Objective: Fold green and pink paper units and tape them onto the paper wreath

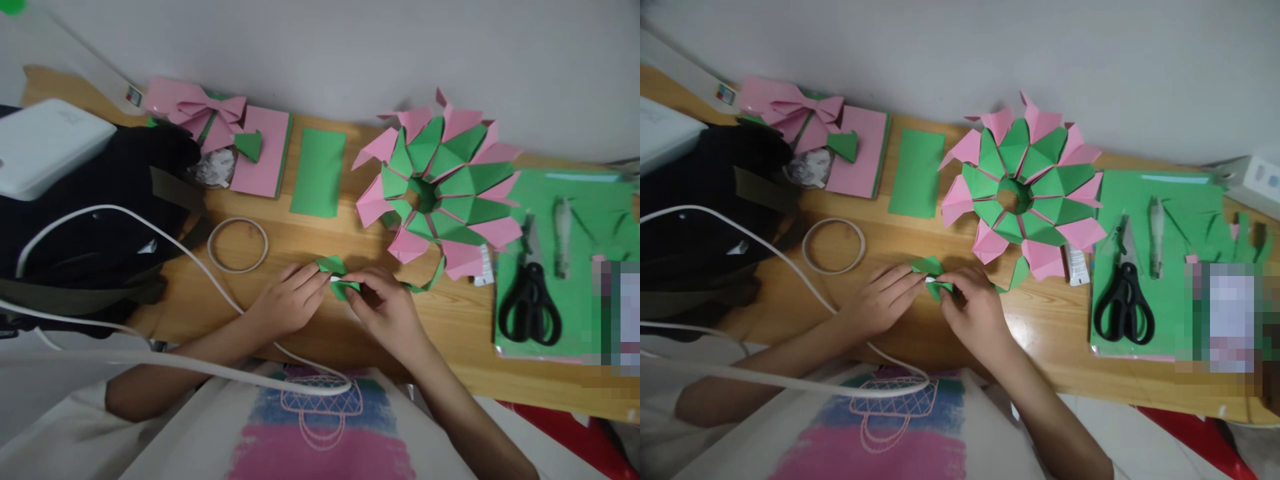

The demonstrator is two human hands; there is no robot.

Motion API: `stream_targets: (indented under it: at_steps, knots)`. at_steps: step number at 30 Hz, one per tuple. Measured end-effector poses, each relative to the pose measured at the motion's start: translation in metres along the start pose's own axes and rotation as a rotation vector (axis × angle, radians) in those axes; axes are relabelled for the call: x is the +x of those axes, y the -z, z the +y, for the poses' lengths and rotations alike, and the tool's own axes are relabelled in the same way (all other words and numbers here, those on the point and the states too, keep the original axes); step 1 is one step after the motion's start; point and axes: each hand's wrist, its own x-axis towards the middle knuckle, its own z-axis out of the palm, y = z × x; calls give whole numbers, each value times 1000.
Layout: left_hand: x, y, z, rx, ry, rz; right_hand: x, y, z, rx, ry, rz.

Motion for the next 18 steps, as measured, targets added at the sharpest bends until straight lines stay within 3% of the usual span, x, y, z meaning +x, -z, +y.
stream_targets:
  at_steps: [10, 18]
  knots:
    - [-3, 0, -1, 9, -26, -30, -3, -7, -2, -150, 39, 63]
    - [-2, 0, -1, 6, -21, -21, -5, -9, -4, -131, 17, 68]
